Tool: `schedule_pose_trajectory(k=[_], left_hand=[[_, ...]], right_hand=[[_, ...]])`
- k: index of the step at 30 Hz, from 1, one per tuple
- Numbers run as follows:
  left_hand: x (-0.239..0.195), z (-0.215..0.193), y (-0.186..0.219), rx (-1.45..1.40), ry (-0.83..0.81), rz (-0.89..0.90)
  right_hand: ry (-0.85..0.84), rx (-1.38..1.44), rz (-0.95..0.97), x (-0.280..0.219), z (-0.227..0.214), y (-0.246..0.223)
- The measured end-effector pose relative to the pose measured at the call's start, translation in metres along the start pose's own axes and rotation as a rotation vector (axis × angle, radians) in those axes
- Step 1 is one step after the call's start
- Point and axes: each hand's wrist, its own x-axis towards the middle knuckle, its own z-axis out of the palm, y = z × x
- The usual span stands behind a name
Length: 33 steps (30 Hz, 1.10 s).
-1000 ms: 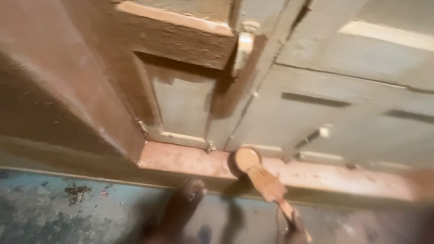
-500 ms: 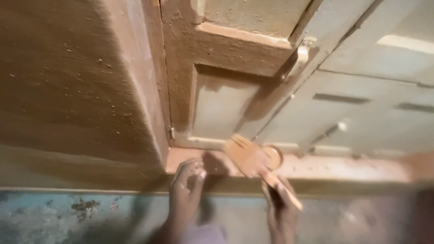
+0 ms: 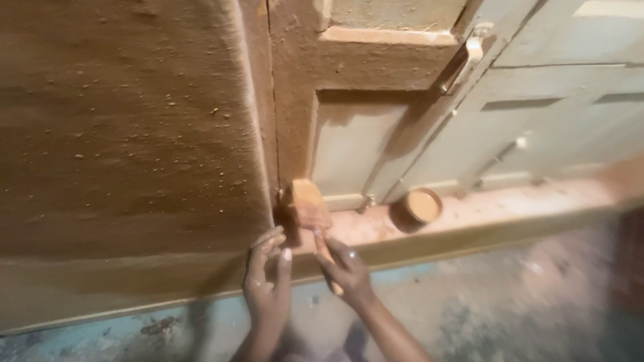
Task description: The person paints a wooden door frame and adjacent wall section with a light brown paint using a brush. They repeatedly dip the brush into a small container and apply paint to the vertical and horizontal edges of the door frame.
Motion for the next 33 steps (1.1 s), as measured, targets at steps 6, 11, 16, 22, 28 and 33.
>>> schedule_pose_trajectory(k=[6,11,16,22,28,33], left_hand=[[-0.01,-0.012,-0.005,0.049,-0.016,-0.028],[-0.016,-0.017,-0.008,0.106,-0.011,-0.18],[-0.022,-0.009,-0.005,0.035,-0.023,-0.139],[-0.026,-0.011,-0.011,0.048,0.022,-0.222],[-0.033,-0.001,-0.015,0.012,0.018,-0.199],[-0.039,-0.003,-0.013,-0.026,0.013,-0.228]], right_hand=[[-0.345,-0.023,0.005,-0.047,0.045,0.014],[-0.314,0.109,0.131,-0.037,0.05,0.019],[-0.207,0.209,0.162,0.018,0.035,0.022],[0.065,0.129,0.024,0.009,0.007,-0.013],[-0.186,0.056,-0.055,-0.022,0.057,0.017],[-0.45,0.177,0.16,-0.06,0.088,0.027]])
